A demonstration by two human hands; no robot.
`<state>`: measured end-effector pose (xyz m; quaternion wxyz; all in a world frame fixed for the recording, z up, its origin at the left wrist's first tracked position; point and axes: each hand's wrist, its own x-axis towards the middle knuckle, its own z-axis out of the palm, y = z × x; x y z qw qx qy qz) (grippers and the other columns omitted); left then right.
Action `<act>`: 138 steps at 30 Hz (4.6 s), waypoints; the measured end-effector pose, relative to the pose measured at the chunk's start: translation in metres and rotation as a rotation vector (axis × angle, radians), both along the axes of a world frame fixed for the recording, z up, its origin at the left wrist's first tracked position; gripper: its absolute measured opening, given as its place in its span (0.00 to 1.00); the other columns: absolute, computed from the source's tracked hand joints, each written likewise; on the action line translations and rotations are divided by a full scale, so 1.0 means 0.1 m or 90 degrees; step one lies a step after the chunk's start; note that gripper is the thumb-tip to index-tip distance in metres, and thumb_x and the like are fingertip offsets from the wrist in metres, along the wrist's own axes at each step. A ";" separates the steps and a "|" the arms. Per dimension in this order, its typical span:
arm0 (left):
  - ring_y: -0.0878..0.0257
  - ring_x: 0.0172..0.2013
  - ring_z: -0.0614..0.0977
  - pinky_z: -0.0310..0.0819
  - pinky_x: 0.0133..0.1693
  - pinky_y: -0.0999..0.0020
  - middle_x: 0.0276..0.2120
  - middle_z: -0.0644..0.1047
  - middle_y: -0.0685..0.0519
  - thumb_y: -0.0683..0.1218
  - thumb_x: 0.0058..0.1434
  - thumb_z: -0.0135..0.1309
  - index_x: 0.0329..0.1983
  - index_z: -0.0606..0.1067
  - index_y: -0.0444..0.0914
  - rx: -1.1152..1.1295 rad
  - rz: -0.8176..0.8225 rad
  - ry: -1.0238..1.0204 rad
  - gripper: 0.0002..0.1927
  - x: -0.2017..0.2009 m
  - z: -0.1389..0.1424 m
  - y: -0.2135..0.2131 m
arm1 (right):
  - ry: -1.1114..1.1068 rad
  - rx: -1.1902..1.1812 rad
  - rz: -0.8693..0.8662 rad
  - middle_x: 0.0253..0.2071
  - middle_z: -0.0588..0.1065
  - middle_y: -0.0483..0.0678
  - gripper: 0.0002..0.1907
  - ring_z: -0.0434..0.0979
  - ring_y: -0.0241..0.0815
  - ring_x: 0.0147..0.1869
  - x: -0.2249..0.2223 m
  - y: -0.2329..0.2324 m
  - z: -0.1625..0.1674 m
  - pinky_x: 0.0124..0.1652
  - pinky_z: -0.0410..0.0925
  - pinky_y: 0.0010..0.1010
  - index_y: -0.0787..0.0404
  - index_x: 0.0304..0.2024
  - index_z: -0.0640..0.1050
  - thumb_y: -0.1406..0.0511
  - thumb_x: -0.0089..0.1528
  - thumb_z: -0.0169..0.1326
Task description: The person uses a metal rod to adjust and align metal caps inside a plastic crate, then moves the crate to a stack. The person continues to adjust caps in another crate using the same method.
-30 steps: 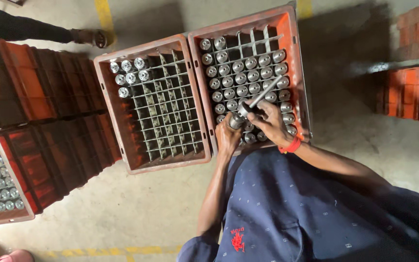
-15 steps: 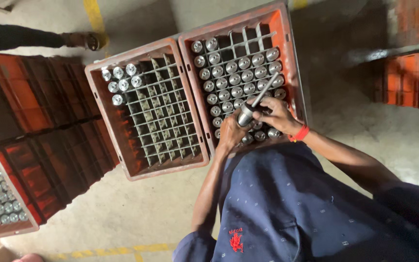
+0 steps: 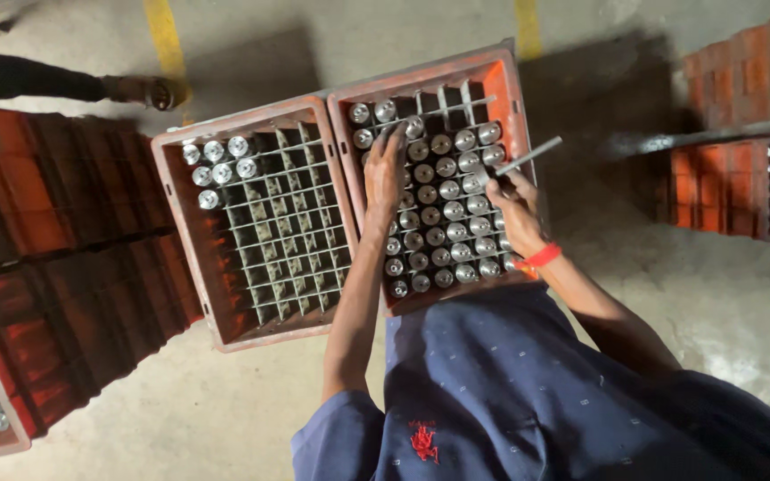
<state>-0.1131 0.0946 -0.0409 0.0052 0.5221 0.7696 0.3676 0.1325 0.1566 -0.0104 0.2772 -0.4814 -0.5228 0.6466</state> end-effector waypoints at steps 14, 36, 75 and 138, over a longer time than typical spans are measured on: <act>0.44 0.75 0.60 0.56 0.68 0.33 0.70 0.66 0.41 0.47 0.72 0.42 0.54 0.82 0.48 -0.047 0.507 0.098 0.17 -1.99 0.24 -1.96 | -0.019 -0.039 0.079 0.41 0.74 0.38 0.14 0.69 0.30 0.44 0.26 -0.19 -0.07 0.46 0.63 0.23 0.65 0.56 0.78 0.71 0.67 0.55; 0.42 0.71 0.61 0.58 0.61 0.33 0.68 0.64 0.41 0.60 0.65 0.60 0.50 0.80 0.47 -0.102 0.572 0.185 0.17 -1.85 0.45 -1.84 | -0.010 -0.052 0.177 0.43 0.76 0.41 0.17 0.73 0.31 0.46 0.42 -0.58 -0.17 0.47 0.68 0.24 0.66 0.54 0.76 0.66 0.64 0.58; 0.54 0.26 0.82 0.77 0.30 0.59 0.29 0.81 0.40 0.63 0.64 0.60 0.66 0.68 0.35 -0.356 -0.052 -0.419 0.36 0.42 0.08 -0.72 | 0.155 -0.067 0.040 0.46 0.75 0.40 0.13 0.71 0.29 0.48 0.03 -0.09 -0.15 0.50 0.66 0.25 0.64 0.55 0.77 0.67 0.70 0.57; 0.50 0.26 0.86 0.79 0.29 0.57 0.35 0.84 0.39 0.60 0.64 0.57 0.68 0.65 0.39 -0.268 -0.070 -0.353 0.35 0.55 0.25 -0.44 | 0.190 -0.076 -0.028 0.42 0.74 0.38 0.15 0.71 0.28 0.44 0.16 0.06 -0.21 0.45 0.66 0.23 0.65 0.55 0.77 0.73 0.65 0.56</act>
